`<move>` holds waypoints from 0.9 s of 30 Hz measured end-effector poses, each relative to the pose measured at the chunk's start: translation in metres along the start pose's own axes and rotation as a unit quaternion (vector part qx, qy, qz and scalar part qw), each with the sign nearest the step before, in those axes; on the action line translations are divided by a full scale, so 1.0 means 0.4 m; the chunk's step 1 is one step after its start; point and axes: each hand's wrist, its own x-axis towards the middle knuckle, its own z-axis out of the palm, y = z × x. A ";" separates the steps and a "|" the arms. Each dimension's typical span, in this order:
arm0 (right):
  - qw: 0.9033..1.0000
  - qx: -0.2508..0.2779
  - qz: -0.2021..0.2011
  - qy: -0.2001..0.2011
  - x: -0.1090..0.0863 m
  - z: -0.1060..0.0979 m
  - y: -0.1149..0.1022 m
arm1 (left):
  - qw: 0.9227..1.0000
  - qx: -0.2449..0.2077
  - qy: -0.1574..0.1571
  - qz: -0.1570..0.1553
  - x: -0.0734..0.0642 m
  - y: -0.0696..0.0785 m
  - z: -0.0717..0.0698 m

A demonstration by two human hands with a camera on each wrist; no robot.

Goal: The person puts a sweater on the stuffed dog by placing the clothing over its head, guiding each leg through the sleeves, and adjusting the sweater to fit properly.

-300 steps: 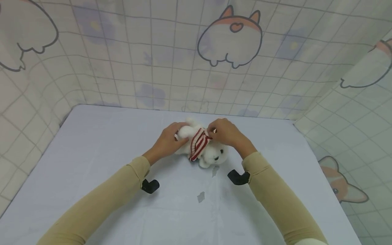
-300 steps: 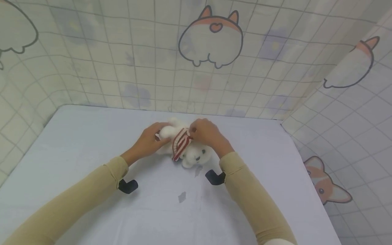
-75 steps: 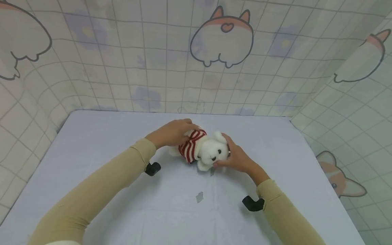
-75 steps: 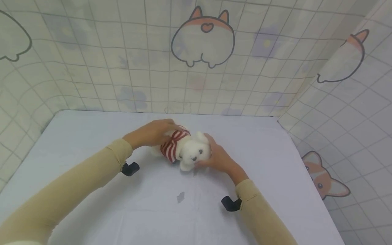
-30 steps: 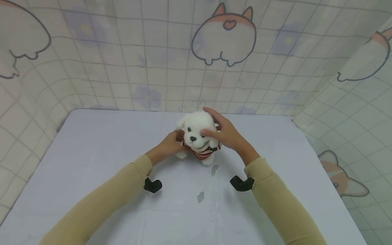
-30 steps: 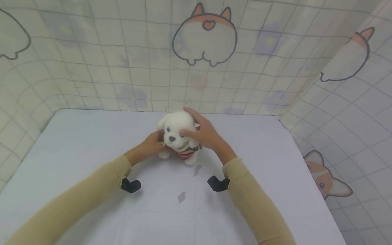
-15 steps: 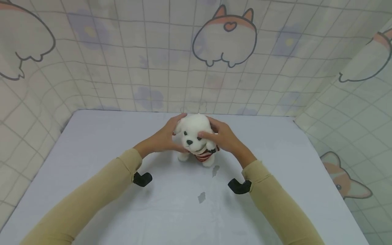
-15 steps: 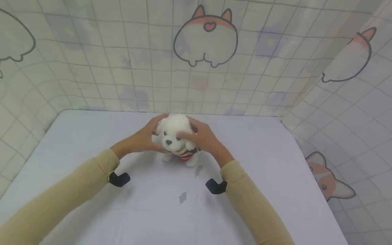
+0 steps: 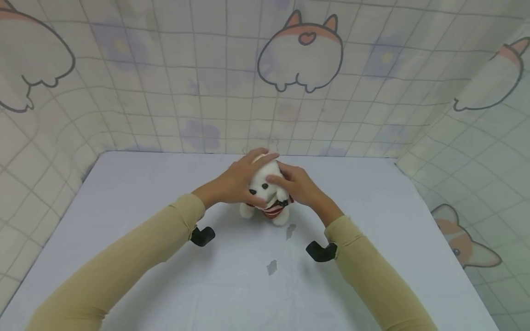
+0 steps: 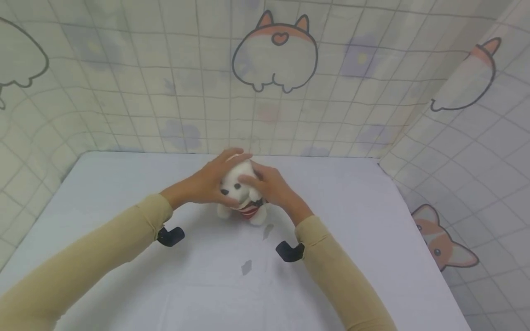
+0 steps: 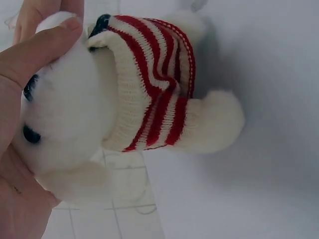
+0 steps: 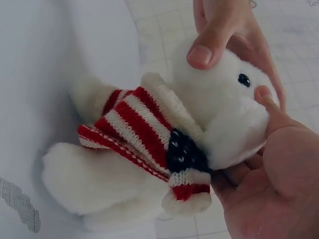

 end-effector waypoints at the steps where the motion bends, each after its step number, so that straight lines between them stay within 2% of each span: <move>1: 1.000 -0.005 0.002 0.001 -0.002 -0.001 0.001 | 1.000 0.005 0.000 0.000 0.001 0.001 0.002; 4: 1.000 -0.013 0.011 0.014 -0.010 -0.004 0.004 | 1.000 0.011 0.005 0.003 0.004 0.000 0.007; 8: 0.998 0.037 0.023 0.048 -0.020 -0.010 0.023 | 1.000 0.001 0.015 0.005 0.009 -0.005 0.010; 11: 0.994 0.082 0.015 0.069 -0.026 -0.017 0.040 | 1.000 -0.011 0.014 -0.003 0.009 -0.010 0.009; 13: 0.992 0.091 0.007 0.082 -0.031 -0.023 0.048 | 1.000 -0.015 0.013 -0.009 0.009 -0.012 0.006; 20: 0.993 0.035 0.009 0.116 -0.043 -0.029 0.076 | 0.999 -0.031 0.008 -0.041 0.001 -0.032 -0.003; 27: 0.993 0.016 0.048 0.104 -0.046 -0.009 0.099 | 0.996 -0.029 0.012 -0.080 -0.021 -0.070 -0.018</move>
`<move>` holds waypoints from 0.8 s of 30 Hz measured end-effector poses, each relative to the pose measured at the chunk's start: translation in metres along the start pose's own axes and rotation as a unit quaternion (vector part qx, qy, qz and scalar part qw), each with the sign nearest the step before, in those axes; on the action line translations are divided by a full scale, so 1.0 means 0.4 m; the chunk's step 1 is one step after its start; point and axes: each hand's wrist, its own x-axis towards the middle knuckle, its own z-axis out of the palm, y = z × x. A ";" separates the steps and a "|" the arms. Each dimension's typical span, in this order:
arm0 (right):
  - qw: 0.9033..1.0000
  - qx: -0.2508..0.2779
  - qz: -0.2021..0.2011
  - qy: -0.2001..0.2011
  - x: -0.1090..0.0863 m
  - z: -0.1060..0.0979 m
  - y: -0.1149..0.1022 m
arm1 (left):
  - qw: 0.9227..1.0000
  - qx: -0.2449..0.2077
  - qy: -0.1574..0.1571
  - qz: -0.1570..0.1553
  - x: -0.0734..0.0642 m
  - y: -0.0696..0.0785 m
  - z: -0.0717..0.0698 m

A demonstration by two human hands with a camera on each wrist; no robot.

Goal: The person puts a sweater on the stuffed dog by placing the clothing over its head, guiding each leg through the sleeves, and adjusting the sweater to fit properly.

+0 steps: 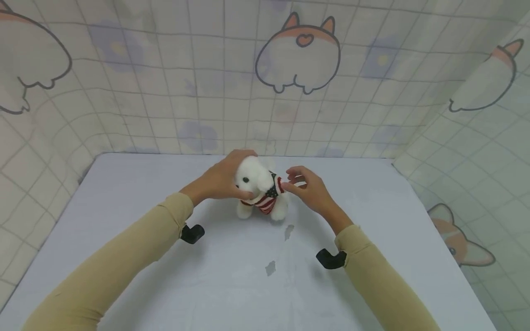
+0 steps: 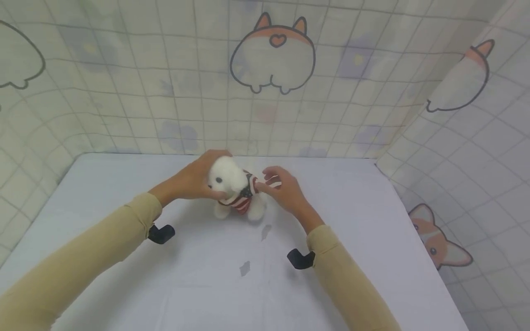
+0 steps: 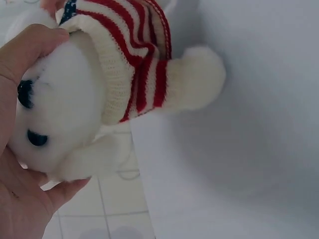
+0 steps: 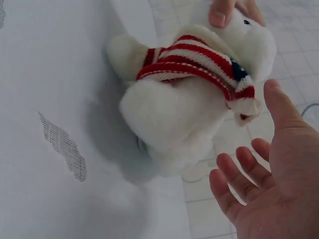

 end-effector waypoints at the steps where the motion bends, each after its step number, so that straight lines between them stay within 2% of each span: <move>1: 1.000 0.000 0.008 -0.003 -0.001 0.004 0.002 | 1.000 0.000 0.000 -0.004 -0.002 -0.006 -0.002; 7: 0.999 -0.014 0.036 -0.027 -0.006 0.030 0.013 | 0.999 -0.005 0.012 -0.039 -0.012 -0.047 -0.014; 12: 0.998 -0.042 0.017 -0.034 -0.012 0.057 0.016 | 0.998 -0.024 0.021 -0.056 -0.018 -0.074 -0.026; 18: 0.992 -0.118 0.003 -0.049 -0.020 0.097 0.000 | 0.996 -0.039 0.033 -0.071 -0.033 -0.096 -0.029; 21: 0.990 -0.131 -0.012 -0.042 -0.022 0.109 -0.010 | 0.995 -0.054 0.036 -0.075 -0.041 -0.105 -0.026; 24: 0.991 -0.127 -0.028 -0.010 -0.019 0.111 -0.017 | 0.993 -0.074 0.032 -0.090 -0.048 -0.109 -0.020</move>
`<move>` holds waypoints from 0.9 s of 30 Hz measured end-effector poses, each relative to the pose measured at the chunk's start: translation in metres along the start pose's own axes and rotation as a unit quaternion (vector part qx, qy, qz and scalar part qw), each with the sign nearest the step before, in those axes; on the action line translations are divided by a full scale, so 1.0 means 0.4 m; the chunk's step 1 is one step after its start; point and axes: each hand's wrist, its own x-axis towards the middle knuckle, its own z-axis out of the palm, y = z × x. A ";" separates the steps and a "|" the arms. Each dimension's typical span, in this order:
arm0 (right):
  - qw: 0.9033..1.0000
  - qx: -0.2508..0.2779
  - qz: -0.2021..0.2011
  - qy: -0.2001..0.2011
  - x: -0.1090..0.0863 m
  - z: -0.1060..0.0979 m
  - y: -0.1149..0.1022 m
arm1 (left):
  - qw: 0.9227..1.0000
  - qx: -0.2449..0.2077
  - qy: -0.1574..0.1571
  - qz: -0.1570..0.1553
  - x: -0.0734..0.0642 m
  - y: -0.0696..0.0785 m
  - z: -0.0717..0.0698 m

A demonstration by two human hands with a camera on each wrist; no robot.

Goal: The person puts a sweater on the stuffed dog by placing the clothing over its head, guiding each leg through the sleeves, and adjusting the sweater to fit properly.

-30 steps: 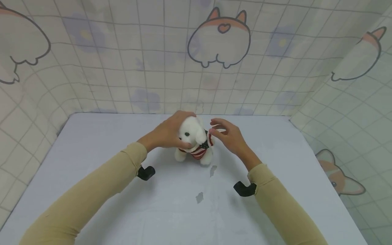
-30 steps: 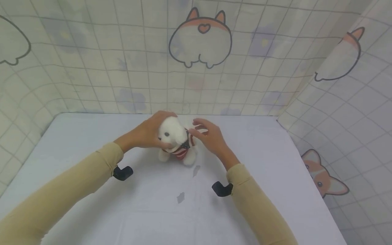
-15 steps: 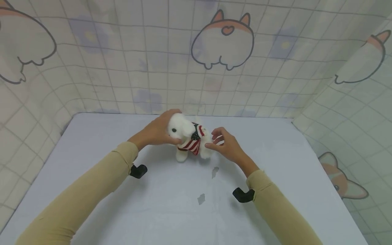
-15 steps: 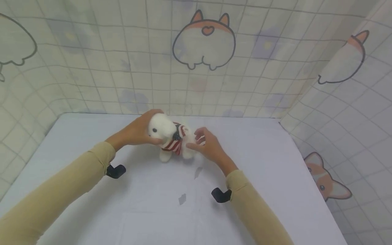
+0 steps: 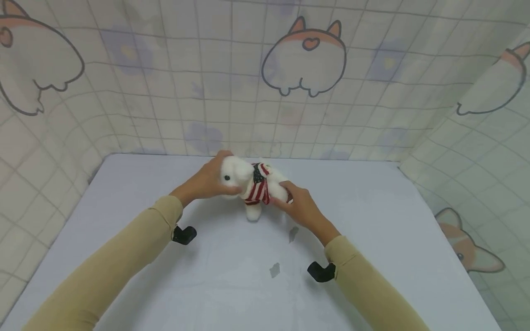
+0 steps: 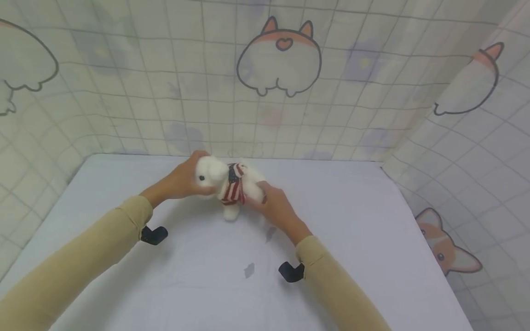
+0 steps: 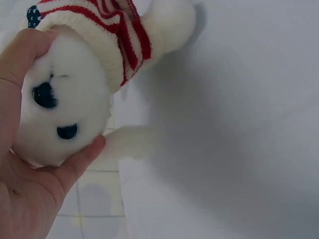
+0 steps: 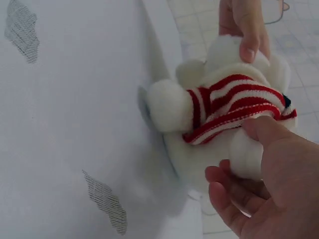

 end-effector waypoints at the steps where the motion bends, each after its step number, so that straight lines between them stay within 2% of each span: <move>1: 1.000 0.002 -0.006 0.015 0.000 -0.004 0.000 | 1.000 -0.007 -0.003 -0.006 0.000 -0.001 0.005; 4: 0.998 0.012 -0.019 0.055 0.004 -0.018 0.002 | 0.999 -0.029 -0.009 -0.019 -0.001 -0.001 0.023; 7: 0.996 0.022 -0.034 0.076 0.007 -0.034 0.004 | 0.999 -0.036 -0.006 -0.022 0.000 -0.001 0.040; 12: 0.994 0.030 -0.041 0.095 0.008 -0.053 0.005 | 1.000 -0.014 0.000 -0.020 -0.002 0.008 0.055; 17: 0.990 0.037 -0.054 0.128 0.012 -0.065 -0.002 | 0.999 0.004 0.002 -0.036 -0.005 0.015 0.061; 21: 0.990 0.038 -0.056 0.127 0.018 -0.066 -0.005 | 0.999 0.002 -0.007 -0.053 -0.008 0.013 0.066; 27: 0.994 0.041 -0.041 0.095 0.012 -0.047 0.008 | 0.998 0.019 -0.019 -0.052 -0.018 -0.010 0.089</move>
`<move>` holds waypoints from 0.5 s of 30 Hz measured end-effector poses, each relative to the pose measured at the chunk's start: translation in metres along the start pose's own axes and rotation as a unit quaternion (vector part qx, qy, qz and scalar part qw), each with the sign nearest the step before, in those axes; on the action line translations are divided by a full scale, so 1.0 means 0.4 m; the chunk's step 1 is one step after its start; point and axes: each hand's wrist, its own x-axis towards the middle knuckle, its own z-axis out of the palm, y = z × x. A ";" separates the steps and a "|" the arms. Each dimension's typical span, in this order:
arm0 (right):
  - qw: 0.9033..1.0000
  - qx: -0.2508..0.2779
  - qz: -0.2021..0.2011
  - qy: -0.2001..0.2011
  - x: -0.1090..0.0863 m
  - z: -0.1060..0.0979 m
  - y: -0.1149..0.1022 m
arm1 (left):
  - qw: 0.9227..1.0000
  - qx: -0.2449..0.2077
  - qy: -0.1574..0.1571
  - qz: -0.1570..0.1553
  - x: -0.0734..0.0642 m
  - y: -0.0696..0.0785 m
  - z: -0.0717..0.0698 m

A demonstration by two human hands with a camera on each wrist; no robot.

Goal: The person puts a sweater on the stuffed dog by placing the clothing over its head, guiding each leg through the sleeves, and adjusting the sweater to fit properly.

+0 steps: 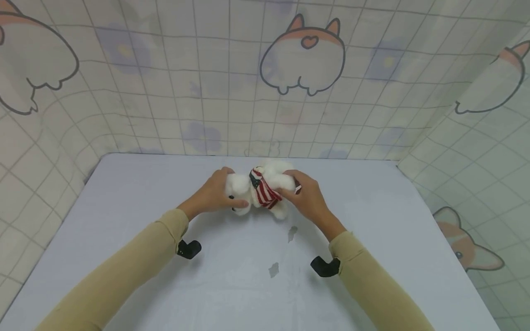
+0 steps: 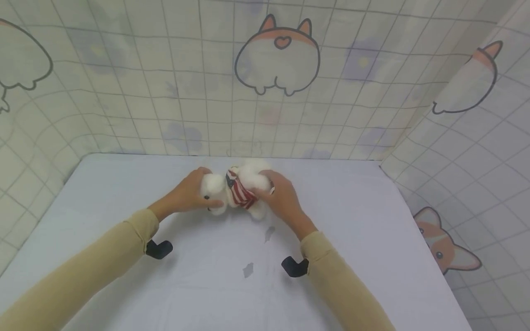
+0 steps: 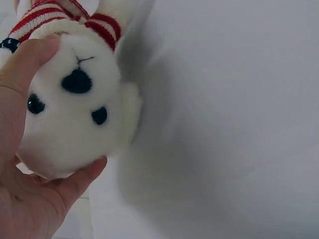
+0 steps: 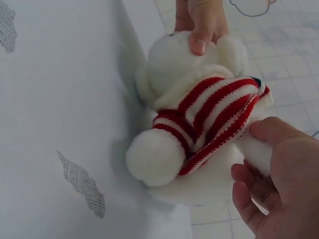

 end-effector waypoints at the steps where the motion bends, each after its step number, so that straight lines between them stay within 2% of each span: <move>1: 1.000 0.000 0.003 -0.006 -0.003 0.003 0.003 | 1.000 0.003 -0.003 -0.001 -0.002 -0.004 0.004; 8: 0.999 -0.007 0.026 -0.035 -0.016 0.013 0.010 | 1.000 0.009 -0.026 -0.013 -0.011 -0.008 0.013; 15: 0.999 0.003 0.030 -0.035 -0.021 0.017 0.016 | 0.999 0.030 -0.038 -0.018 -0.010 -0.010 0.017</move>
